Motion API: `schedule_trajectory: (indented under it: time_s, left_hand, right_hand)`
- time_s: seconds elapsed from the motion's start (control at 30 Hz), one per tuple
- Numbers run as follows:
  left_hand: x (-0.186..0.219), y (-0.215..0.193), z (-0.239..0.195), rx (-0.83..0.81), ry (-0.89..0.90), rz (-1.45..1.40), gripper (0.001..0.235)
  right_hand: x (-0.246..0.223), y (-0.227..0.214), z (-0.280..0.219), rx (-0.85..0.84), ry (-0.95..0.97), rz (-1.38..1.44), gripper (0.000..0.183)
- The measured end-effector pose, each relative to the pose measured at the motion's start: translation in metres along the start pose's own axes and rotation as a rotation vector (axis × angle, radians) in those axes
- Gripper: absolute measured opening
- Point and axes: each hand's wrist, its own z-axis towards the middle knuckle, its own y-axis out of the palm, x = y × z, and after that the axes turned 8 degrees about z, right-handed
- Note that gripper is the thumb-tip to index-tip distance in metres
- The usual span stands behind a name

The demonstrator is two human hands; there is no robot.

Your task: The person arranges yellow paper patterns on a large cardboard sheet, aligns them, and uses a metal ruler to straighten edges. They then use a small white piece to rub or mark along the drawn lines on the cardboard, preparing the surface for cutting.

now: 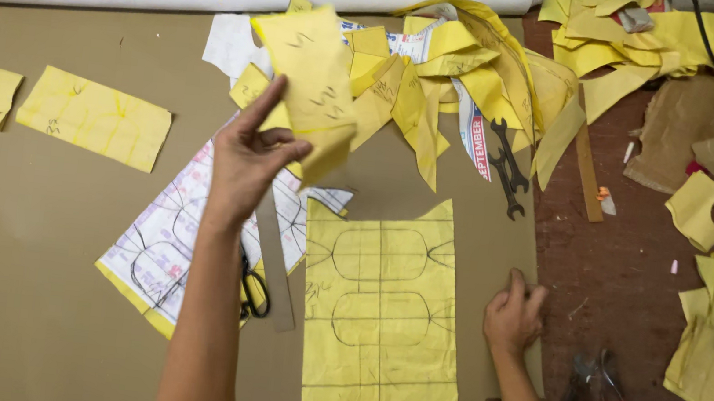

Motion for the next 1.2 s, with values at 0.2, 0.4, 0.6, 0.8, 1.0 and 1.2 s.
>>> schedule_trajectory:
  time_s: [0.2,0.4,0.6,0.8,1.0,1.2]
  left_hand:
    - [0.021,0.084,-0.064,-0.241,-0.109,-0.172,0.09]
    - [0.001,0.184,-0.123,-0.434,-0.224,-0.284,0.093]
    - [-0.092,0.275,-0.148,-0.518,-0.339,0.312,0.094]
    - [-0.152,0.3,-0.161,-0.453,0.164,0.695,0.086]
    - [-0.142,0.303,-0.166,-0.595,-0.021,1.248,0.078]
    - [-0.142,0.303,-0.173,-0.573,0.263,1.317,0.087]
  right_hand:
    - [0.039,0.015,-0.005,-0.004,-0.104,0.107,0.044]
    - [0.058,-0.038,-0.028,-0.424,0.345,1.387,0.044]
    - [0.075,-0.097,-0.056,-0.52,0.514,1.742,0.047]
    - [0.083,-0.071,-0.068,-0.207,0.275,1.051,0.043]
    - [0.084,-0.075,-0.068,-0.255,0.321,0.722,0.045]
    - [0.078,-0.095,-0.072,-0.241,0.306,0.766,0.052]
